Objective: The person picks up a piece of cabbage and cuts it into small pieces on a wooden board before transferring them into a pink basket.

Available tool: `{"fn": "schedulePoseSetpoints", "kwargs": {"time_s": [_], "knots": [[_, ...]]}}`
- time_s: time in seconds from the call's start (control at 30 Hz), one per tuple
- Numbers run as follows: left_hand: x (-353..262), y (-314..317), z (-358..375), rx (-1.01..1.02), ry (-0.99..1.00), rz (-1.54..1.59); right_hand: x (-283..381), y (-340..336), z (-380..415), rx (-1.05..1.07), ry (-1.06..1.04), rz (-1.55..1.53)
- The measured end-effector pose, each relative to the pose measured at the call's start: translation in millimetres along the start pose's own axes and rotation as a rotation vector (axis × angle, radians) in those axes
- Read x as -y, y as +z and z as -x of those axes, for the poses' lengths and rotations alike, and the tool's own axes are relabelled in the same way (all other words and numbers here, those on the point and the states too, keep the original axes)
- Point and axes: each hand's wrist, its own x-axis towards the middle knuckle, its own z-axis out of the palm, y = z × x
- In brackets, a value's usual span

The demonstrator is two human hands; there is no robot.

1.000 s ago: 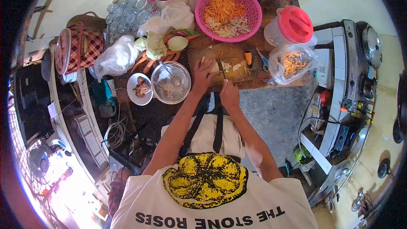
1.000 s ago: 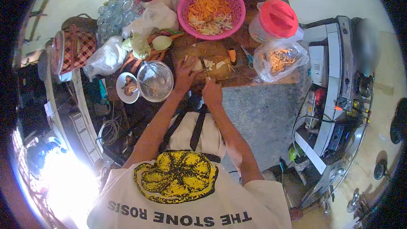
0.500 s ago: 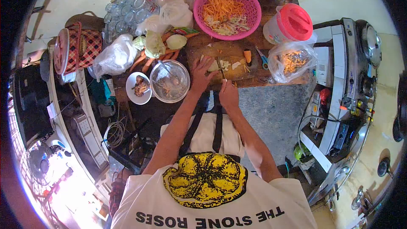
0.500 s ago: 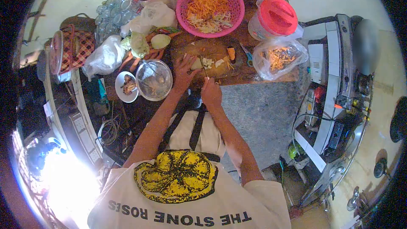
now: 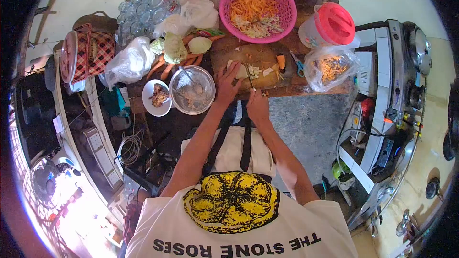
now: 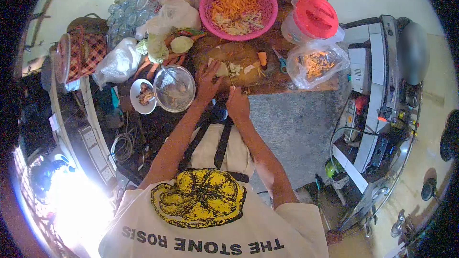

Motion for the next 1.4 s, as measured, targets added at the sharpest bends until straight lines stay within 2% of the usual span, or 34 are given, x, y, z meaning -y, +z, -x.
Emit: {"fn": "schedulePoseSetpoints", "kwargs": {"time_s": [0.37, 0.47, 0.57, 0.67, 0.77, 0.87, 0.97, 1.07, 1.17, 1.4], "knots": [[1, 4, -4, 0.013, -0.002, 0.022, 2, 4, -2, 0.009, 0.01, 0.091], [0, 5, -3, -0.036, 0.044, 0.062, 5, 2, -3, -0.027, -0.084, 0.078], [0, 2, -6, -0.004, 0.06, 0.084, 2, 13, -11, 0.026, 0.031, 0.075], [3, 6, -4, -0.002, 0.042, 0.062, -1, 17, -12, 0.021, -0.038, 0.09], [8, 8, -5, -0.029, 0.089, 0.05, 7, 9, -14, 0.069, 0.07, 0.128], [3, 5, -4, -0.064, 0.091, 0.047, -8, 12, -9, 0.05, 0.027, 0.039], [5, 8, -3, -0.051, 0.047, 0.098, -7, 4, 0, 0.043, 0.06, 0.141], [3, 6, -2, -0.046, 0.056, 0.032, 1, -7, -2, -0.016, -0.072, 0.078], [6, 9, -1, -0.03, 0.043, 0.044, 15, -12, -3, -0.024, -0.071, 0.018], [2, 1, -4, -0.016, 0.055, 0.083, 7, 3, -6, 0.029, -0.004, 0.107]]}}
